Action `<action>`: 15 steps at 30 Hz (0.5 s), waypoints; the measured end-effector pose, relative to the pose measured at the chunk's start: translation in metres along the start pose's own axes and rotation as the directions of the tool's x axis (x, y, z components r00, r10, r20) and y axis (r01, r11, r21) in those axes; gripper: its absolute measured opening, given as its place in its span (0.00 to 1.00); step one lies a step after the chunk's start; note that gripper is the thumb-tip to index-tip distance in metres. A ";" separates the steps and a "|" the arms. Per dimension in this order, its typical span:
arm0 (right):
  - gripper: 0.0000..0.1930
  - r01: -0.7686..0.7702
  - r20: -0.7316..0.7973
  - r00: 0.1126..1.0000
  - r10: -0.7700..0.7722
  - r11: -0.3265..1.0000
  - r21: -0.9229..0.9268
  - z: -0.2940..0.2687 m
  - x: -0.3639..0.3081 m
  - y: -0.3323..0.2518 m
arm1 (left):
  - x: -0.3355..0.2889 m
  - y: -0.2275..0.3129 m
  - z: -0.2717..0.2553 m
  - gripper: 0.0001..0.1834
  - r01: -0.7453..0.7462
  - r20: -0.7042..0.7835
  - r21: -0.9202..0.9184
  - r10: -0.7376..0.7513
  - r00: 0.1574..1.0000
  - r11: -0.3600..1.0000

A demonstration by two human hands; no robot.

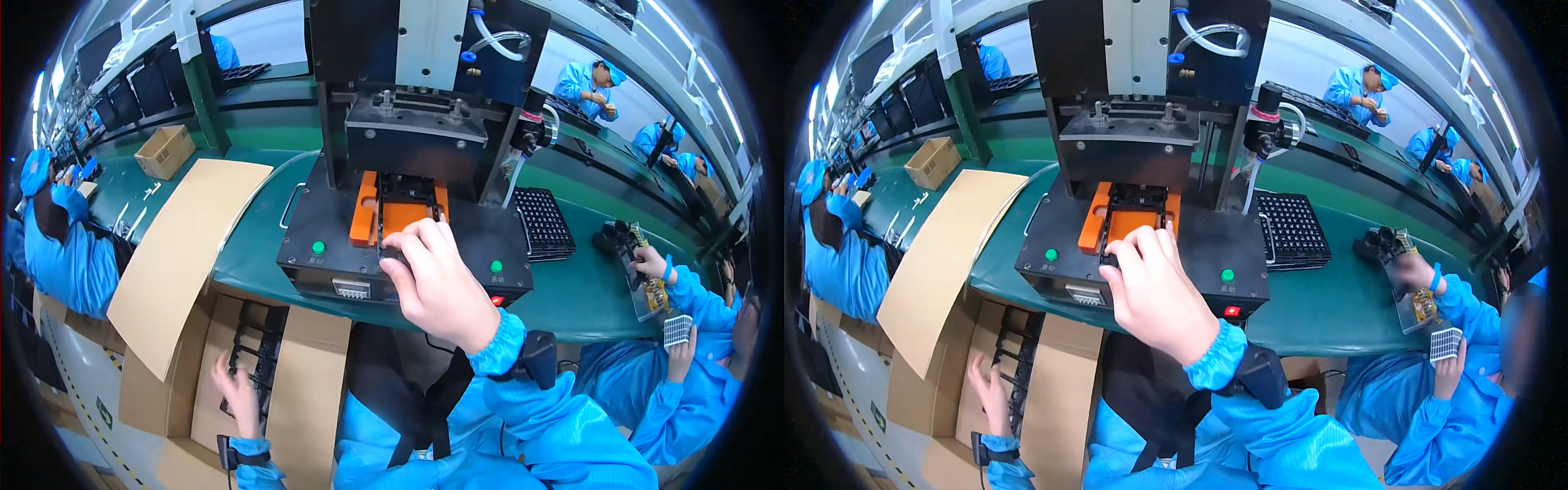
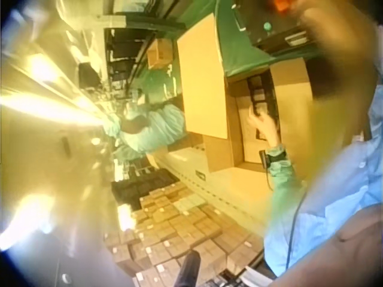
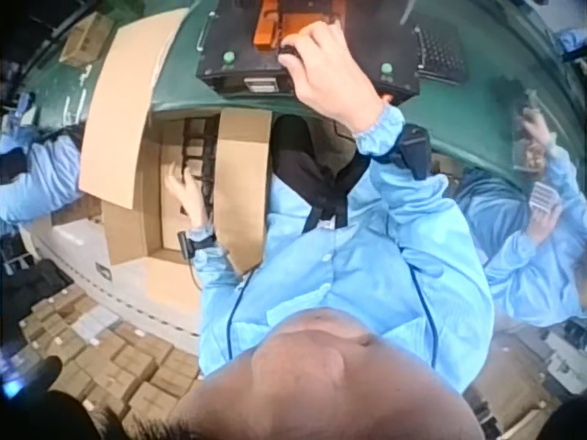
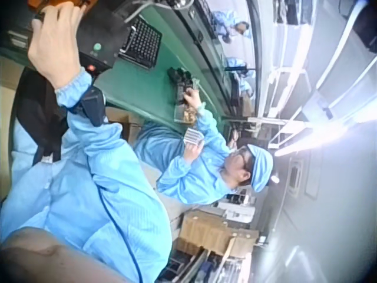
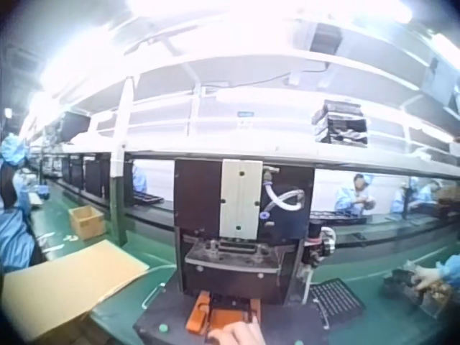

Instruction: The recorder is assembling electronic components using a press machine at a factory workstation.

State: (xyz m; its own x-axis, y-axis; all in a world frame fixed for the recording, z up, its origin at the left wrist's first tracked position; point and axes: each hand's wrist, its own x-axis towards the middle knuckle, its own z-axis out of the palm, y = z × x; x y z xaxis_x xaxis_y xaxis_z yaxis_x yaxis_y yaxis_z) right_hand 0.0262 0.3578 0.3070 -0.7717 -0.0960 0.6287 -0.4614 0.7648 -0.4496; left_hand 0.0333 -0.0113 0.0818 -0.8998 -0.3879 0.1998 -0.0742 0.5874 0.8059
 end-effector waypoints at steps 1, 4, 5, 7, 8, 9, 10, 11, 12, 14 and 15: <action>0.10 -0.012 0.003 1.000 0.012 1.000 -0.019 -0.002 0.003 0.003 | -0.007 0.069 -0.002 0.18 -0.151 0.059 -0.161 0.162 0.985 0.975; 0.10 0.010 -0.010 1.000 -0.010 0.998 -0.061 0.001 0.010 0.010 | -0.013 0.176 0.002 0.11 -0.424 0.010 -0.342 0.454 0.891 0.839; 0.11 0.037 -0.022 0.999 -0.039 0.995 -0.094 -0.002 0.012 0.009 | -0.011 0.201 0.006 0.10 -0.488 0.002 -0.407 0.535 0.845 0.772; 0.11 0.017 -0.003 1.000 -0.018 0.996 -0.090 0.004 0.014 0.001 | -0.003 0.239 0.013 0.08 -0.565 -0.009 -0.478 0.639 0.769 0.673; 0.12 0.052 -0.017 0.998 -0.055 0.988 -0.143 0.014 0.009 0.002 | 0.001 0.258 0.019 0.08 -0.616 -0.017 -0.469 0.691 0.722 0.632; 0.13 0.082 -0.034 0.995 -0.091 0.974 -0.211 0.015 0.005 0.000 | 0.009 0.275 0.029 0.09 -0.659 -0.001 -0.473 0.748 0.664 0.584; 0.16 0.052 -0.027 0.998 -0.061 0.963 -0.264 0.015 0.000 -0.004 | 0.015 0.289 0.040 0.09 -0.684 0.014 -0.478 0.783 0.622 0.552; 0.16 0.036 -0.041 0.998 -0.050 0.959 -0.281 0.015 -0.004 0.003 | 0.022 0.301 0.059 0.09 -0.702 0.036 -0.493 0.818 0.574 0.514; 0.18 0.056 -0.036 0.997 -0.071 0.949 -0.310 0.018 -0.006 0.006 | 0.028 0.307 0.069 0.10 -0.721 0.070 -0.466 0.834 0.548 0.513; 0.19 0.081 -0.038 0.994 -0.100 0.936 -0.341 0.017 -0.008 0.005 | 0.035 0.315 0.078 0.15 -0.795 0.165 -0.302 0.850 0.501 0.527; 0.19 0.075 -0.048 0.994 -0.097 0.936 -0.343 0.015 -0.009 0.006 | 0.037 0.317 0.078 0.15 -0.800 0.167 -0.303 0.855 0.491 0.519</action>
State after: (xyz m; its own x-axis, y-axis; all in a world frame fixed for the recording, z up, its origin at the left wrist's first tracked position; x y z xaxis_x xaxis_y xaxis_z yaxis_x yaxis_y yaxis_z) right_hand 0.0236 0.3537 0.2893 -0.7018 -0.1390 0.6987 -0.3394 0.9275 -0.1564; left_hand -0.0575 0.2159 0.3006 -0.5772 0.4298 0.6943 0.8112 0.3995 0.4270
